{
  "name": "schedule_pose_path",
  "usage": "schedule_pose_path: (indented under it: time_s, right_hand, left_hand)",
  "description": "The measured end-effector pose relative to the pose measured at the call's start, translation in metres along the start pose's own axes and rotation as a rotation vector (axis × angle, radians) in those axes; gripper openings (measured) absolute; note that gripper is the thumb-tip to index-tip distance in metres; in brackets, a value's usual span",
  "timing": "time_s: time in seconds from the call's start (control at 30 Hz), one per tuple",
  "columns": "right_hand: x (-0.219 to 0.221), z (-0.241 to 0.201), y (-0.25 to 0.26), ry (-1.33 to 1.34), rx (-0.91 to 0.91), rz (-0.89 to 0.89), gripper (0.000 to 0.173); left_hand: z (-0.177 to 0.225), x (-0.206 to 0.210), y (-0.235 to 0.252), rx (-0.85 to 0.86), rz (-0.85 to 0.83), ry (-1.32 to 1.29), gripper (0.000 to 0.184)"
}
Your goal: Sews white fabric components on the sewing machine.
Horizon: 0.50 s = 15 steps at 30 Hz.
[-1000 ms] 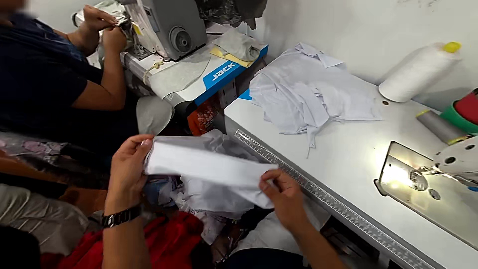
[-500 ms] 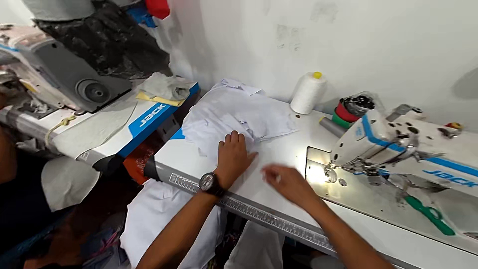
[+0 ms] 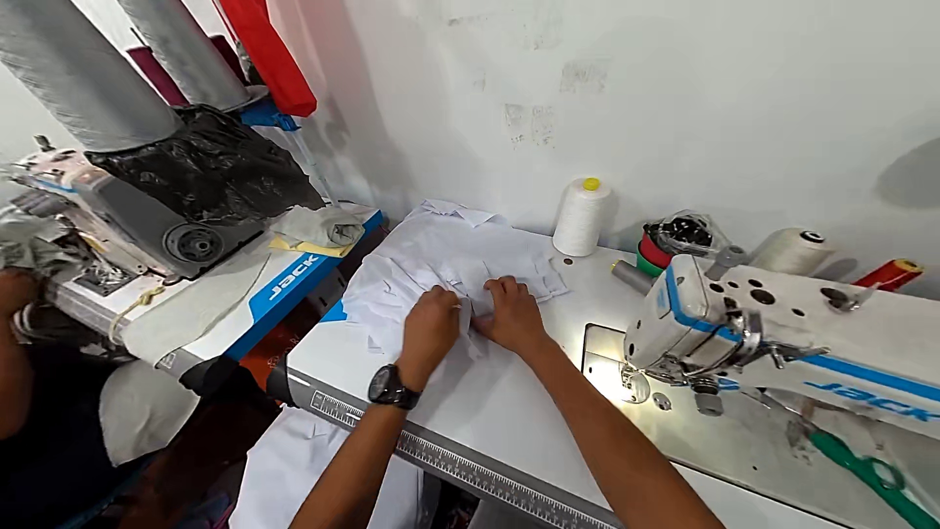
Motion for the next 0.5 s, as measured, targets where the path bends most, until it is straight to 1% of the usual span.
schedule_pose_path:
  time_s: [0.07, 0.1, 0.13, 0.17, 0.2, 0.23, 0.27, 0.3, 0.33, 0.4, 0.43, 0.47, 0.5]
  right_hand:
    - [-0.001, -0.006, 0.001, -0.012, 0.067, 0.023, 0.077]
    - [0.0, -0.01, 0.0, -0.025, 0.104, 0.021, 0.076]
    - [0.001, -0.016, 0.003, -0.037, 0.138, 0.011, 0.069]
    - [-0.001, -0.022, 0.006, -0.04, 0.148, 0.013, 0.058]
    - [-0.006, -0.026, 0.007, -0.036, 0.141, 0.026, 0.046]
    - [-0.012, -0.025, 0.008, -0.018, 0.128, 0.04, 0.036]
    - [-0.018, -0.02, 0.009, 0.018, 0.106, 0.058, 0.028]
    - [-0.022, -0.012, 0.01, 0.079, 0.076, 0.082, 0.024]
    - [-0.025, -0.003, 0.012, 0.177, 0.042, 0.102, 0.024]
    - [-0.027, 0.016, 0.018, 0.424, 0.014, 0.139, 0.025]
    - [-0.029, 0.022, 0.021, 0.507, 0.018, 0.186, 0.025]
    - [-0.033, 0.025, 0.021, 0.554, 0.022, 0.241, 0.026]
    - [-0.037, 0.024, 0.02, 0.569, 0.019, 0.285, 0.027]
  left_hand:
    - [-0.036, -0.033, 0.002, -0.164, 0.031, -0.317, 0.023]
    - [-0.058, -0.047, -0.005, -0.278, 0.059, -0.483, 0.024]
    - [-0.079, -0.059, -0.013, -0.377, 0.075, -0.564, 0.023]
    - [-0.096, -0.07, -0.022, -0.447, 0.065, -0.506, 0.021]
    - [-0.109, -0.08, -0.033, -0.498, 0.038, -0.334, 0.019]
    - [-0.114, -0.091, -0.043, -0.521, 0.056, -0.136, 0.02]
    - [-0.111, -0.1, -0.05, -0.51, 0.11, 0.006, 0.023]
    - [-0.1, -0.101, -0.05, -0.445, 0.145, 0.08, 0.026]
    - [-0.084, -0.093, -0.044, -0.337, 0.139, 0.091, 0.03]
    - [-0.04, -0.059, -0.024, -0.101, 0.08, 0.053, 0.037]
    - [-0.023, -0.039, -0.013, -0.022, 0.035, 0.09, 0.042]
    - [-0.014, -0.021, -0.004, 0.023, 0.018, 0.153, 0.043]
    - [-0.012, -0.01, 0.002, 0.04, 0.029, 0.205, 0.034]
Point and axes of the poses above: each hand's wrist, its own y-axis towards the middle knuckle, its own x-axis out of the palm, z = x × y, the point moved 9 cm from there along y, towards the middle knuckle, and after that the axes turned 6 degrees about y, right-handed, at the moved point
